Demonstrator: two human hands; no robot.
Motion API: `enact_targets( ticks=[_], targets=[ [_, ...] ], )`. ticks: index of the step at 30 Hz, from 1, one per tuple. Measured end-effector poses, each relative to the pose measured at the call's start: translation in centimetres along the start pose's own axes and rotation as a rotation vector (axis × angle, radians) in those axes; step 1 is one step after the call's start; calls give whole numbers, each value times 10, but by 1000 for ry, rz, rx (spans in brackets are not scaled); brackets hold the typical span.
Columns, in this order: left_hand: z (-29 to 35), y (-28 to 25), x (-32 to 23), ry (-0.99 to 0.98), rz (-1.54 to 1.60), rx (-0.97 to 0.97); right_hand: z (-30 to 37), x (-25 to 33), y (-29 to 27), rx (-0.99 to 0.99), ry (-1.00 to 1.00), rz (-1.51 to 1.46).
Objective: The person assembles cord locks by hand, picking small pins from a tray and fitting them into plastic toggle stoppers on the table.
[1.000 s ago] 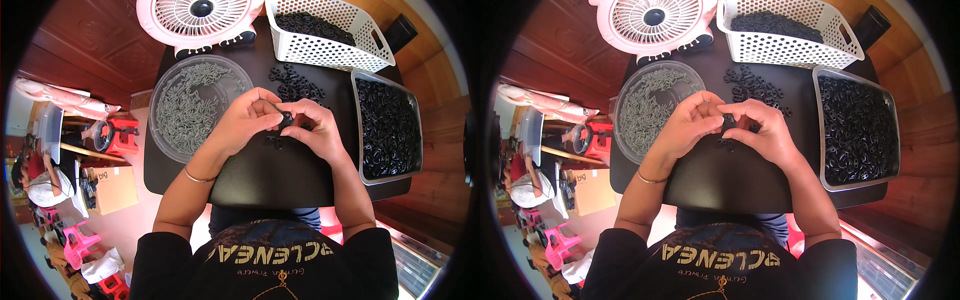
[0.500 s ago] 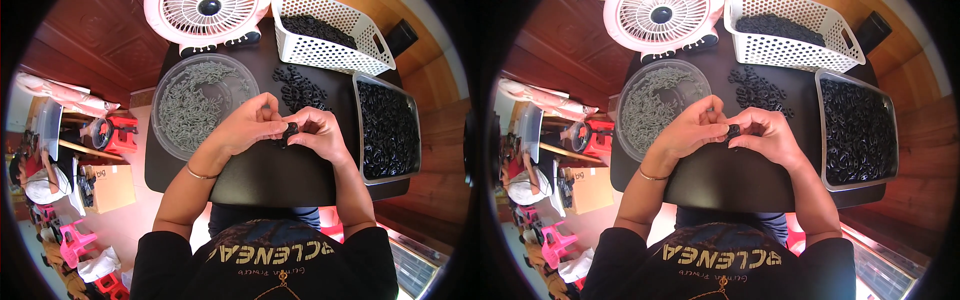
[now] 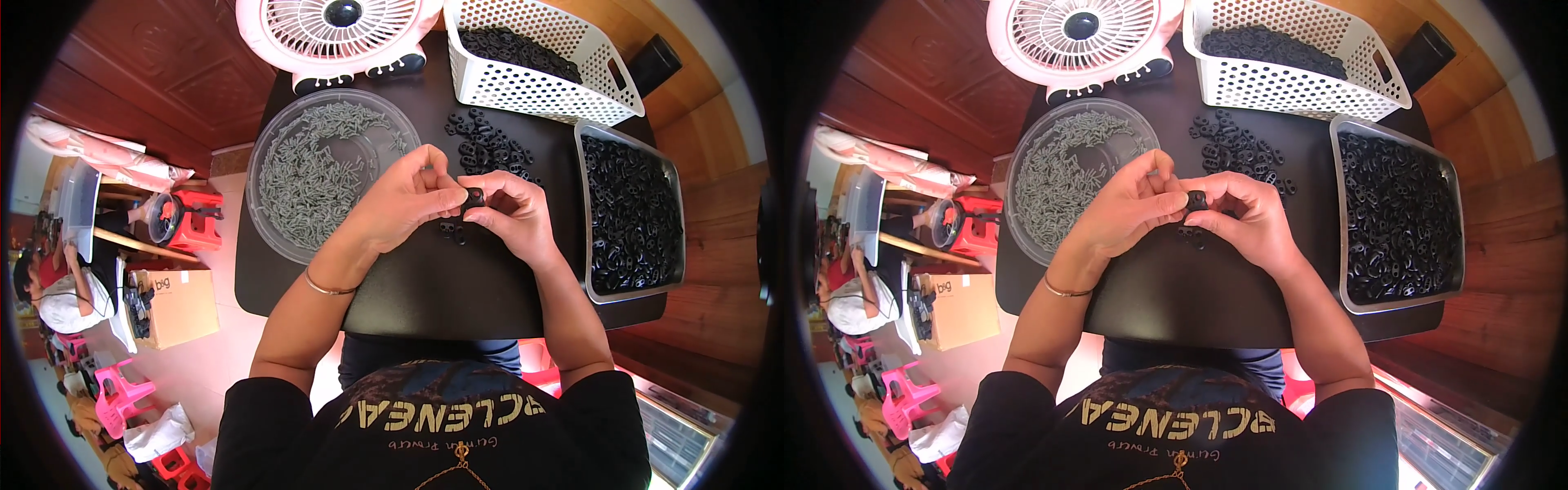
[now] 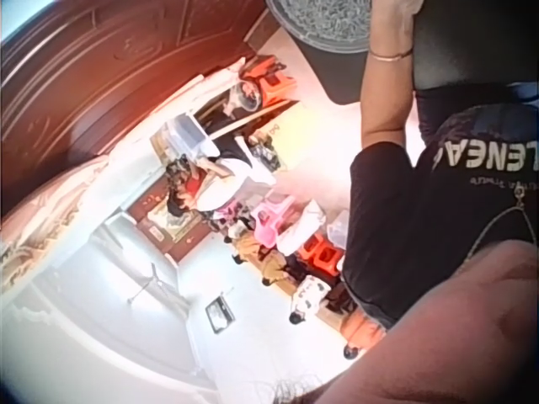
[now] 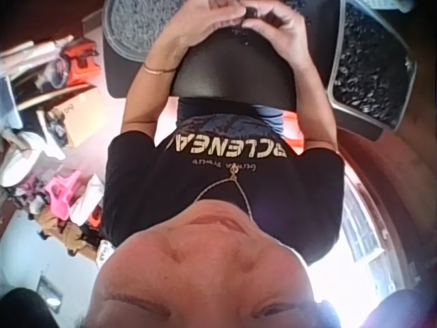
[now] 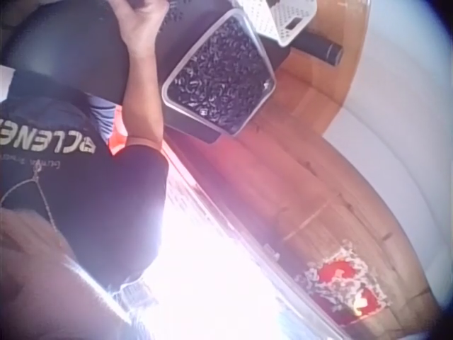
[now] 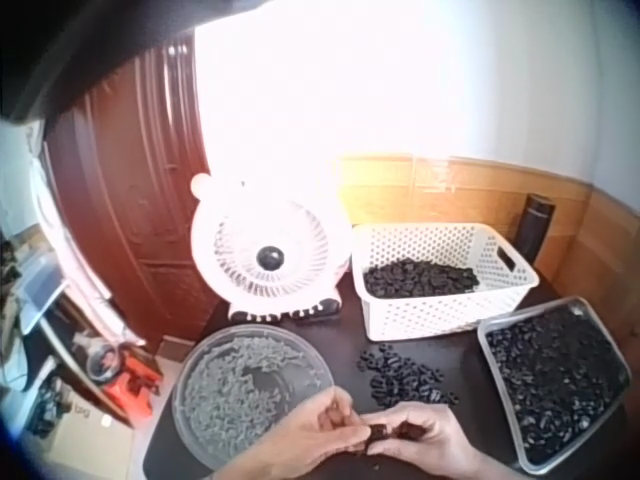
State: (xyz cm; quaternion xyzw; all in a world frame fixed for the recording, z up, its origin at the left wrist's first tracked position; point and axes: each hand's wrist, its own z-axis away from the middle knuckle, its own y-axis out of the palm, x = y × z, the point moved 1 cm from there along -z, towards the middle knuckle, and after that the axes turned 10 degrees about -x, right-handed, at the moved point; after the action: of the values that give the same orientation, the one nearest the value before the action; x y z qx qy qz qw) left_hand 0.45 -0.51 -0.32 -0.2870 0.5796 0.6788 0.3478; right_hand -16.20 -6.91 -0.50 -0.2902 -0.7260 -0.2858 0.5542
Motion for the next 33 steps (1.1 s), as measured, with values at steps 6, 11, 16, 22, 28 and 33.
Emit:
enact_targets(
  ticks=[6,11,16,22,28,33],
  targets=[
    [-2,-2,-1,45,-50,-62,0,5,6,-84,36,15],
    [-3,0,0,106,-61,-107,-1,7,6,-138,75,19],
    [-2,4,1,120,-49,-118,1,6,10,-209,130,-38],
    [-3,4,3,118,-26,-123,1,6,10,-234,130,-20],
    [-4,-1,0,59,-59,-64,-2,5,3,-147,162,34],
    [-4,-4,0,29,-136,-37,-1,6,2,-117,179,31]
  ],
)
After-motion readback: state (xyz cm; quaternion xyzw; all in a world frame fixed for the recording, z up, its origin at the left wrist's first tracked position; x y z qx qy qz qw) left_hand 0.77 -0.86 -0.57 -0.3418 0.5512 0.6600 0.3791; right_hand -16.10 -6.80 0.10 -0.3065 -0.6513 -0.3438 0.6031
